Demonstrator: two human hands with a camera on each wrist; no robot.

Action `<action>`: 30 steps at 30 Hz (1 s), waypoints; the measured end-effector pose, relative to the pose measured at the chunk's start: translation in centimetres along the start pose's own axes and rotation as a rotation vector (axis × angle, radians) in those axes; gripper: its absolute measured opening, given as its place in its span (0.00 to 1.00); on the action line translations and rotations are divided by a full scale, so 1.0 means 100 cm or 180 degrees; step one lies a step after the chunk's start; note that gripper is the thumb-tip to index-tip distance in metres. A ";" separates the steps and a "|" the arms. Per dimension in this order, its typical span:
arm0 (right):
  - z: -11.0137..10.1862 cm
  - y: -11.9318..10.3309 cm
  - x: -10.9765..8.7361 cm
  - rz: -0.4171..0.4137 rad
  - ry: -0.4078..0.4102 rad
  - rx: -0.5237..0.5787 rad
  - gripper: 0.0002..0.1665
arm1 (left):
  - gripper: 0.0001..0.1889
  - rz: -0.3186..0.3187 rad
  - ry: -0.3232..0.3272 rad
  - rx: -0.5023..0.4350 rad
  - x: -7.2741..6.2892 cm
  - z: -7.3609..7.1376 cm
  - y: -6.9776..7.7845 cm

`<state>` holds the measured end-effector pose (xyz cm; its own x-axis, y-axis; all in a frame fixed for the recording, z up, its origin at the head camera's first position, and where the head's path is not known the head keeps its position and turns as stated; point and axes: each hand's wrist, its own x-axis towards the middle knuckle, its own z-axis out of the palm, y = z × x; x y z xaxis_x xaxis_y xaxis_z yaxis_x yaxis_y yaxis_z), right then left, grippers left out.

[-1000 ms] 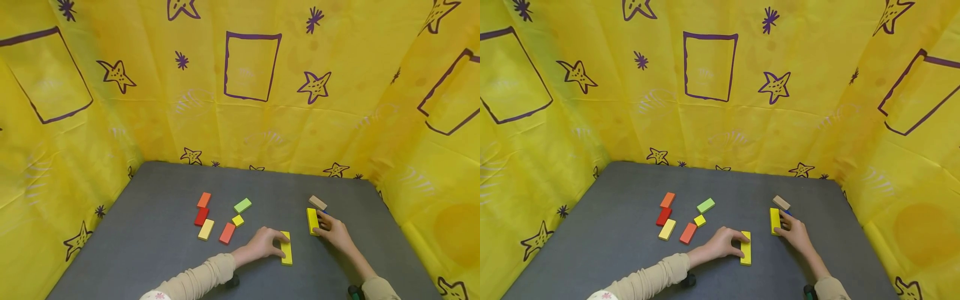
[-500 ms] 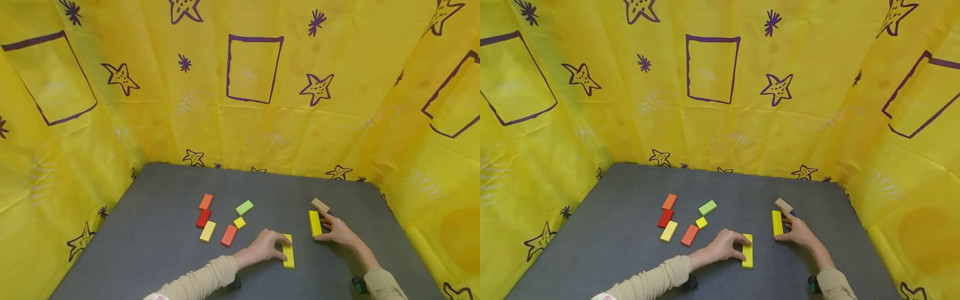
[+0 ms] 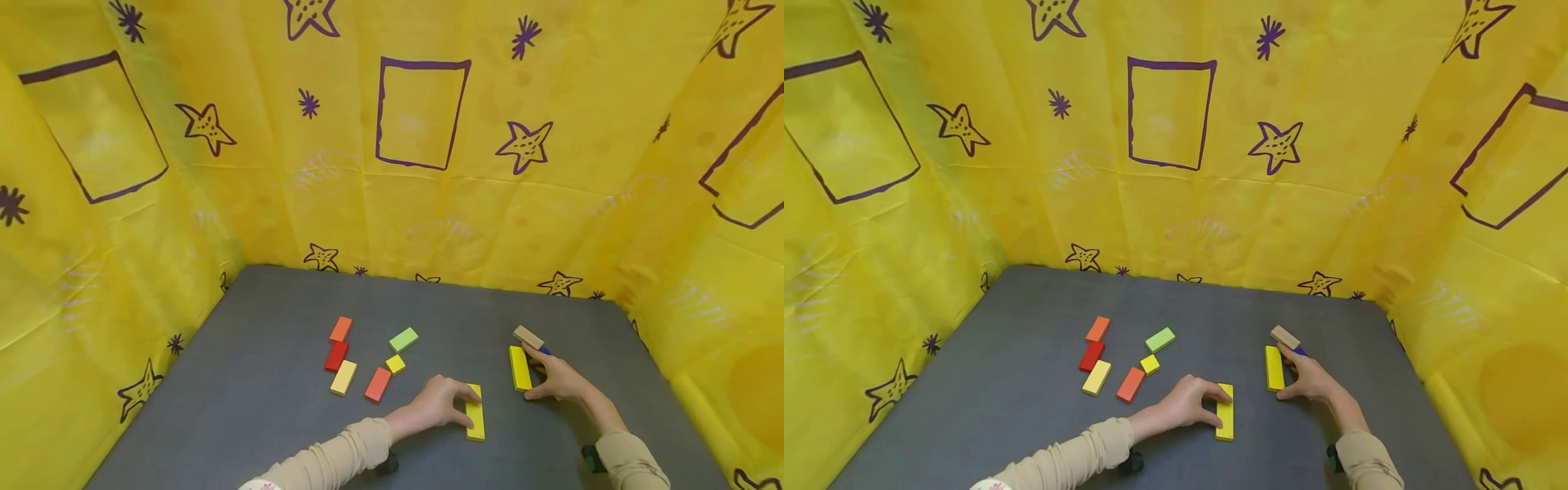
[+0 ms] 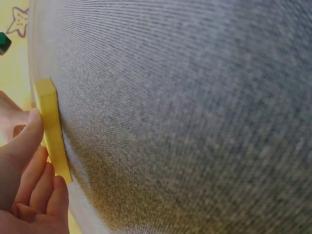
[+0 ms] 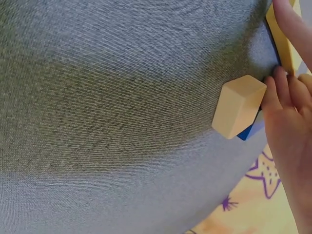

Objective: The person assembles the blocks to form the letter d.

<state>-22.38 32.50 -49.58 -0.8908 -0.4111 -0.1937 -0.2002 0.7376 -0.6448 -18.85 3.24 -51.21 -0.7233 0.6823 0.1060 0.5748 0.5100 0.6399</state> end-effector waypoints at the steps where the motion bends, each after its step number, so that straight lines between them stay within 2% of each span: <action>1: 0.000 0.001 0.000 -0.0008 0.0012 -0.0016 0.64 | 0.20 0.0004 -0.0007 -0.0020 0.000 0.000 0.000; 12: 0.006 0.002 0.001 -0.0011 0.0270 -0.0189 0.61 | 0.20 0.0032 -0.0002 -0.0036 -0.001 -0.001 0.000; 21: 0.013 0.006 0.000 0.0044 0.0501 -0.0007 0.60 | 0.20 -0.0002 -0.0035 -0.0106 -0.002 -0.002 0.000; 30: 0.016 0.006 -0.001 0.0045 0.0585 0.0145 0.59 | 0.20 -0.0030 -0.0016 -0.0103 -0.002 -0.001 0.001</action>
<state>-21.79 32.09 -51.11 -0.9538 -0.2929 -0.0673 -0.1722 0.7160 -0.6765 -18.73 3.10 -51.12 -0.7267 0.6802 0.0961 0.5552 0.4993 0.6651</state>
